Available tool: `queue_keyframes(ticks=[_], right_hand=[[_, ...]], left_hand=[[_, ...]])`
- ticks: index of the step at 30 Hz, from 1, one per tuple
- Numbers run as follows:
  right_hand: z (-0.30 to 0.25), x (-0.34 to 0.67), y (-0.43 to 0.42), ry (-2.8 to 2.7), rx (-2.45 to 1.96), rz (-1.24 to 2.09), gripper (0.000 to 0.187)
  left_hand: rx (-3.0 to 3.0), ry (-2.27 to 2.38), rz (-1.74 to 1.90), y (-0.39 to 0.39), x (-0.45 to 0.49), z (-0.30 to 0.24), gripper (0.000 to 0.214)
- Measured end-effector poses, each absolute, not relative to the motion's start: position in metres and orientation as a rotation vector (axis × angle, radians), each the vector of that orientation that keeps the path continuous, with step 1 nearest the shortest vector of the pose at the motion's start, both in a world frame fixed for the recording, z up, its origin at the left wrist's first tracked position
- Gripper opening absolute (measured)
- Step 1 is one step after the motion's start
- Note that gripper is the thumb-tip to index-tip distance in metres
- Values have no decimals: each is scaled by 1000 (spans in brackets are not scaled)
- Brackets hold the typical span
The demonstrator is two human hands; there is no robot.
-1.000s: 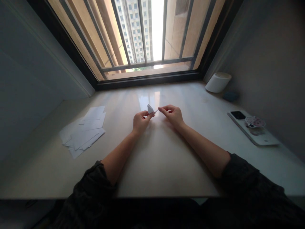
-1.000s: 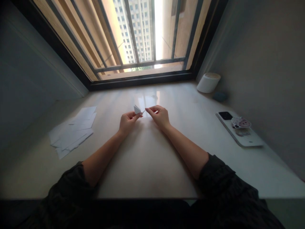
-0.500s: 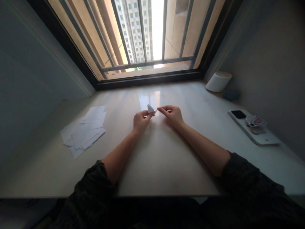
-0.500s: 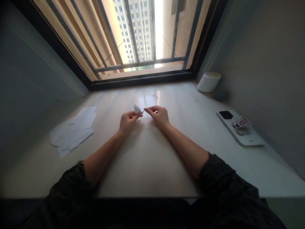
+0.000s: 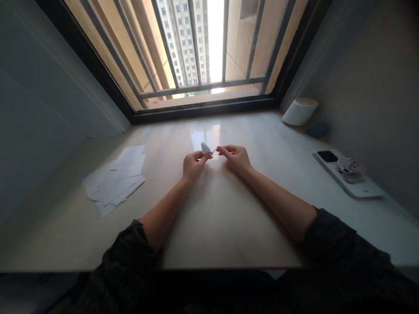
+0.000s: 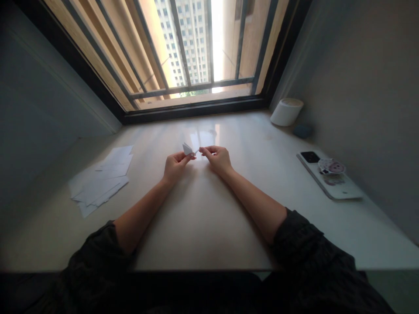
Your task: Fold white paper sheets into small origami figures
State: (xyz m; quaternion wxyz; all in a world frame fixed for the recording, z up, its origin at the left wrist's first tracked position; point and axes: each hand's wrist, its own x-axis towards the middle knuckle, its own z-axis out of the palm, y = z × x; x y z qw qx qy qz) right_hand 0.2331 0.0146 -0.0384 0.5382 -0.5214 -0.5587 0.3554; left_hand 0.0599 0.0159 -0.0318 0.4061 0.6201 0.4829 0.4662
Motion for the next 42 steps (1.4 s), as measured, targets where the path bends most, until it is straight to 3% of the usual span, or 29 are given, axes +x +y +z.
queue_keyframes(ticks=[18, 30, 42], right_hand=[[-32, 232, 12, -1153, -1131, 1017, 34], [-29, 232, 10, -1239, -1126, 850, 27], [-29, 232, 11, -1174, -1137, 950, 34]], left_hand=[[1561, 1115, 1147, 16, 60, -31, 33], [1595, 1137, 1135, 16, 60, -31, 33], [1580, 1131, 1138, 15, 61, -30, 33]])
